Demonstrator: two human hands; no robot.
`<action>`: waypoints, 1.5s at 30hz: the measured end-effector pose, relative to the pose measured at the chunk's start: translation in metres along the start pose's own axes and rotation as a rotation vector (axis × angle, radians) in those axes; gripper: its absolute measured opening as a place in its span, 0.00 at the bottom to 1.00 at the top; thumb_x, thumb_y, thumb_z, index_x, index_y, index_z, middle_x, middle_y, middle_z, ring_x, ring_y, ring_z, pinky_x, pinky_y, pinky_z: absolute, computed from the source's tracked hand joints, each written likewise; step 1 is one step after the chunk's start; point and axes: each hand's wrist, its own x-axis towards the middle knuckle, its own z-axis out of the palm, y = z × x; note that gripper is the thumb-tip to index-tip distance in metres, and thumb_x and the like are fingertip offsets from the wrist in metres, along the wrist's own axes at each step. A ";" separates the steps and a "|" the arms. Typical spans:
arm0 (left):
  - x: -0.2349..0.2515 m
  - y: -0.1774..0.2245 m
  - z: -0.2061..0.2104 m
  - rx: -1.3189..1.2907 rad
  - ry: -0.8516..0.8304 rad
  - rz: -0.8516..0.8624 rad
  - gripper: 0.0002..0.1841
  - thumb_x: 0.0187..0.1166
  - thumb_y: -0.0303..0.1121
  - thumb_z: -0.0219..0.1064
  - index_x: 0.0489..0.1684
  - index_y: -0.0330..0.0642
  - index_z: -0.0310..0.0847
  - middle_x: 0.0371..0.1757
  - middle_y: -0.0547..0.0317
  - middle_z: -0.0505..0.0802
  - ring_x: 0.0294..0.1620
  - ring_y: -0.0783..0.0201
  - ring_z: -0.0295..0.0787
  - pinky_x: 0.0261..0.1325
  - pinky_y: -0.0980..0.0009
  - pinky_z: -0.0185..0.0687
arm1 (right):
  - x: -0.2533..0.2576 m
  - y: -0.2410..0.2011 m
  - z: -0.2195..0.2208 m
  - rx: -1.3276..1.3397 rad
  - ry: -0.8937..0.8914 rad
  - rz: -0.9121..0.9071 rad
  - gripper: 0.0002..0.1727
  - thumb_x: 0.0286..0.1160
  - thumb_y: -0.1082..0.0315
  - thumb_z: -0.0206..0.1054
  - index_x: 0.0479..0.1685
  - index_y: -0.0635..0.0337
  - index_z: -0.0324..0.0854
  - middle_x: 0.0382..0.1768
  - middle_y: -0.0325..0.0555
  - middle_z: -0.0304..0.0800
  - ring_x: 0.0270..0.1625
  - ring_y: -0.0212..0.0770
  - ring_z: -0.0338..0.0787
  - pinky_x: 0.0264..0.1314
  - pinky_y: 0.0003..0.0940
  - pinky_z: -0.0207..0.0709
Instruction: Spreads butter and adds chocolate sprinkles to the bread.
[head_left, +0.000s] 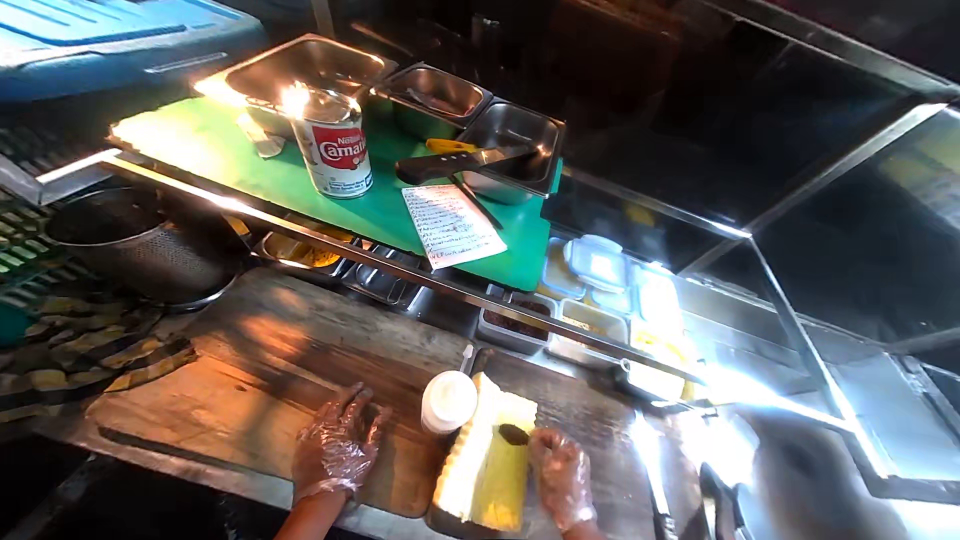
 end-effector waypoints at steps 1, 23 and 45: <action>0.000 0.001 -0.001 0.000 -0.002 0.000 0.34 0.78 0.66 0.48 0.69 0.55 0.87 0.77 0.58 0.86 0.80 0.49 0.79 0.75 0.41 0.73 | -0.007 0.011 0.008 -0.106 0.117 -0.226 0.09 0.71 0.69 0.71 0.43 0.63 0.94 0.43 0.51 0.97 0.50 0.45 0.97 0.59 0.45 0.89; 0.000 -0.003 0.007 0.011 0.032 0.001 0.34 0.78 0.66 0.48 0.68 0.56 0.87 0.76 0.60 0.87 0.80 0.50 0.80 0.76 0.44 0.73 | 0.022 0.057 0.022 -0.033 0.336 -0.467 0.09 0.68 0.67 0.71 0.40 0.61 0.95 0.40 0.48 0.98 0.45 0.40 0.97 0.54 0.36 0.91; 0.000 -0.002 0.006 0.001 0.057 -0.007 0.33 0.79 0.66 0.47 0.65 0.58 0.89 0.75 0.63 0.88 0.78 0.53 0.81 0.74 0.46 0.76 | 0.099 -0.034 -0.046 0.425 -0.310 0.400 0.04 0.72 0.76 0.70 0.41 0.66 0.86 0.22 0.42 0.85 0.17 0.31 0.77 0.18 0.26 0.72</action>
